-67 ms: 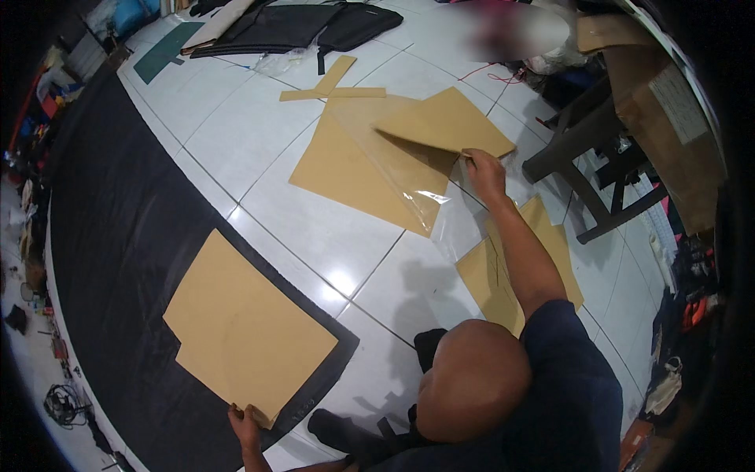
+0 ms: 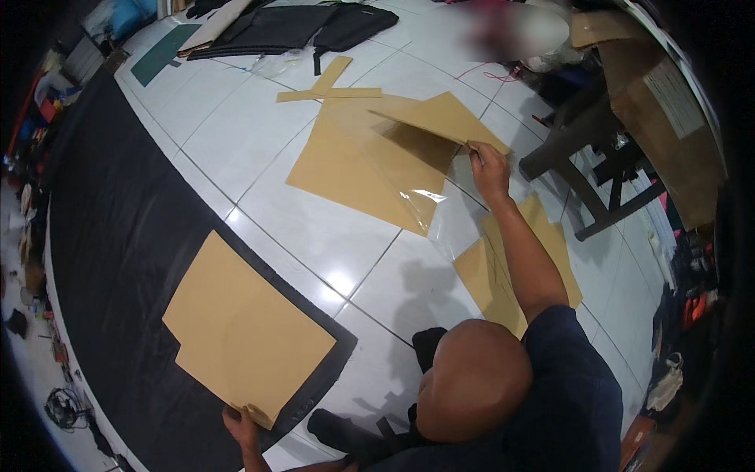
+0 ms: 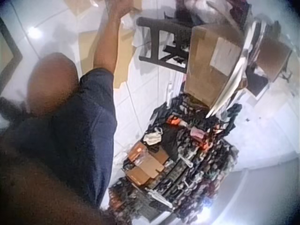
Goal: The person arranges several flat cardboard pieces on a black mat laid on a tiled floor. They pick up, position, and stack the pieces, occasionally adjusting their placement.
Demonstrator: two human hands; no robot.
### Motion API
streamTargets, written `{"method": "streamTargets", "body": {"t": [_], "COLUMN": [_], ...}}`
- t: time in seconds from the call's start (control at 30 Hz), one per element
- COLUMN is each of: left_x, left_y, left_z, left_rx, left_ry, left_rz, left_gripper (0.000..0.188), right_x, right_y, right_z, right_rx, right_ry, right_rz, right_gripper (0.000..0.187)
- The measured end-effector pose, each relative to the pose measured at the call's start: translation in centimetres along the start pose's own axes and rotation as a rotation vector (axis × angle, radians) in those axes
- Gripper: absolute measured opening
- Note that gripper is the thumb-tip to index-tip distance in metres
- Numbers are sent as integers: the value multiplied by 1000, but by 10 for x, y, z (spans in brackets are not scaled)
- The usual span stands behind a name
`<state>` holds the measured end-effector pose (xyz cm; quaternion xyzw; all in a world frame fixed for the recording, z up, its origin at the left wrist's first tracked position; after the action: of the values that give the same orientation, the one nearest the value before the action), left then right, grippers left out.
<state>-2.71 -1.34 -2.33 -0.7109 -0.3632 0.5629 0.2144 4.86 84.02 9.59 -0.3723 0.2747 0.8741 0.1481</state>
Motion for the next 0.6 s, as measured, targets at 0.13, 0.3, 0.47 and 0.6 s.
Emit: {"method": "streamTargets", "body": {"t": [0.13,0.3,0.47,0.6], "left_x": [-26,-10,22,41], "left_y": [-39,-188,-305,-293], "left_z": [27,43,15,6], "left_rx": [-20,23,176,121], "left_ry": [2,250,706,804], "left_rz": [-113,-216,-723,-820], "left_gripper": [44,51,65,73], "right_x": [-48,-49,-45,-10], "right_y": [77,210,318,338], "right_z": [5,-15,-90,-179], "right_rx": [16,-393,-862,-1030], "right_ry": [-260,-176,31,364], "right_rz": [462,755,986,1050], "right_gripper": [26,25,16,21]}}
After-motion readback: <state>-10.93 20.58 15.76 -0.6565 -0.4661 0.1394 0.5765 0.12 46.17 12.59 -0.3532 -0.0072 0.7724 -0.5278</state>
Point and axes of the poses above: each hand's wrist, its own z-axis towards the middle knuckle, its own x-axis out of the palm, y = z × x, the point moved 3 cm from there along z, towards the middle knuckle, and after that the axes turned 1 degree about x, right-handed, at the moved point
